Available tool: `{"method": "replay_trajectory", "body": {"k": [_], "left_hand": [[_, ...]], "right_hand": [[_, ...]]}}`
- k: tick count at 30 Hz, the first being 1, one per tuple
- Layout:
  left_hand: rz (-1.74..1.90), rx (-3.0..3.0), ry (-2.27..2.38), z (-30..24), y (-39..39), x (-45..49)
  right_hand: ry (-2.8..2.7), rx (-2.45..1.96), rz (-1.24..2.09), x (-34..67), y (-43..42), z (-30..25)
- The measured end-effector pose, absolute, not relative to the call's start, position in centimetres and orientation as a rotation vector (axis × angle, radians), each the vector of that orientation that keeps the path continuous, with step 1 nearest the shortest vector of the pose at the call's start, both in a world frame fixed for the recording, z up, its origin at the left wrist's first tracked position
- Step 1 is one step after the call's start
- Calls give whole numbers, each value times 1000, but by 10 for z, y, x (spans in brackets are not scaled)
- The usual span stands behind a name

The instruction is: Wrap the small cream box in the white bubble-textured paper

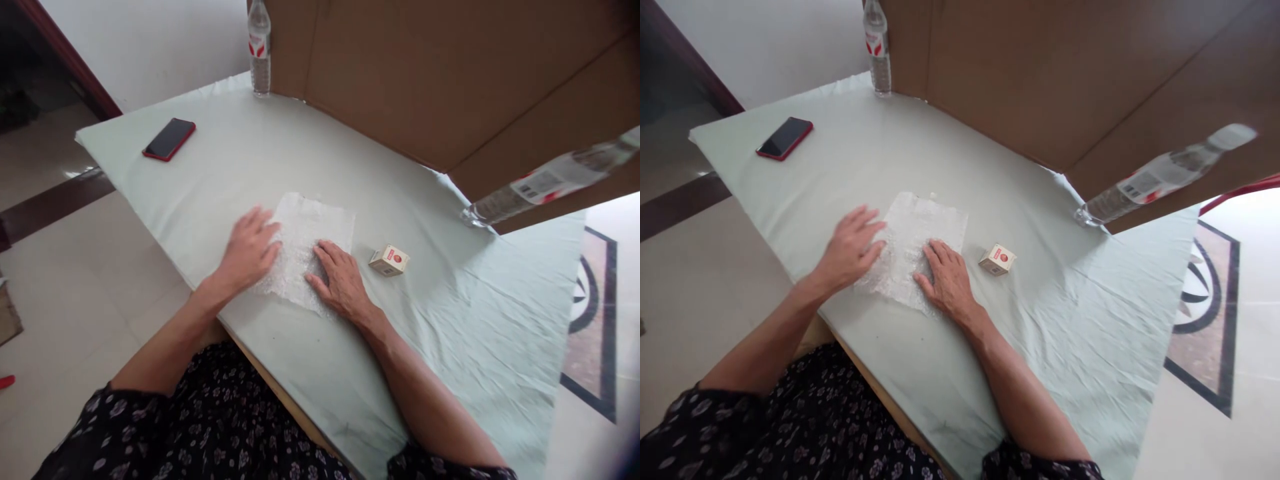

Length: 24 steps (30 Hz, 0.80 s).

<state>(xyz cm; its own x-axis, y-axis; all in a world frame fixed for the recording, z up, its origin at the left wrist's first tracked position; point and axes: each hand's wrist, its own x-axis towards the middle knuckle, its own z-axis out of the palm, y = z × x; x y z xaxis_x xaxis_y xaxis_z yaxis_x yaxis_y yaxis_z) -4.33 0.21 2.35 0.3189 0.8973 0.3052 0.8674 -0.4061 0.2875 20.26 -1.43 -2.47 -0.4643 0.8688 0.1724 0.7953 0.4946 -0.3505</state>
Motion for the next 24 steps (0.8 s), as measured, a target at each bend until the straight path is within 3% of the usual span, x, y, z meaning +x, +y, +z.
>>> {"method": "replay_trajectory", "body": {"k": [3, 6, 10, 16, 20, 24], "left_hand": [[441, 2624, 1296, 15, 22, -3], [253, 2570, 1334, -4, 28, 7], [266, 2555, 1454, -18, 22, 0], [362, 2449, 1410, -8, 24, -6], [500, 2405, 1438, 4, 19, -21], [340, 2416, 1360, 1, 7, -30]], "right_hand": [[-2403, -1392, 334, 203, -14, -26], [-2399, -1404, 365, 202, -14, -26], [-2420, -1369, 362, 206, -13, -18], [-2220, -1492, 70, 264, -3, 16], [-2267, -1749, 146, 312, 6, 24], [-2296, -1913, 263, 322, 8, 23]]}}
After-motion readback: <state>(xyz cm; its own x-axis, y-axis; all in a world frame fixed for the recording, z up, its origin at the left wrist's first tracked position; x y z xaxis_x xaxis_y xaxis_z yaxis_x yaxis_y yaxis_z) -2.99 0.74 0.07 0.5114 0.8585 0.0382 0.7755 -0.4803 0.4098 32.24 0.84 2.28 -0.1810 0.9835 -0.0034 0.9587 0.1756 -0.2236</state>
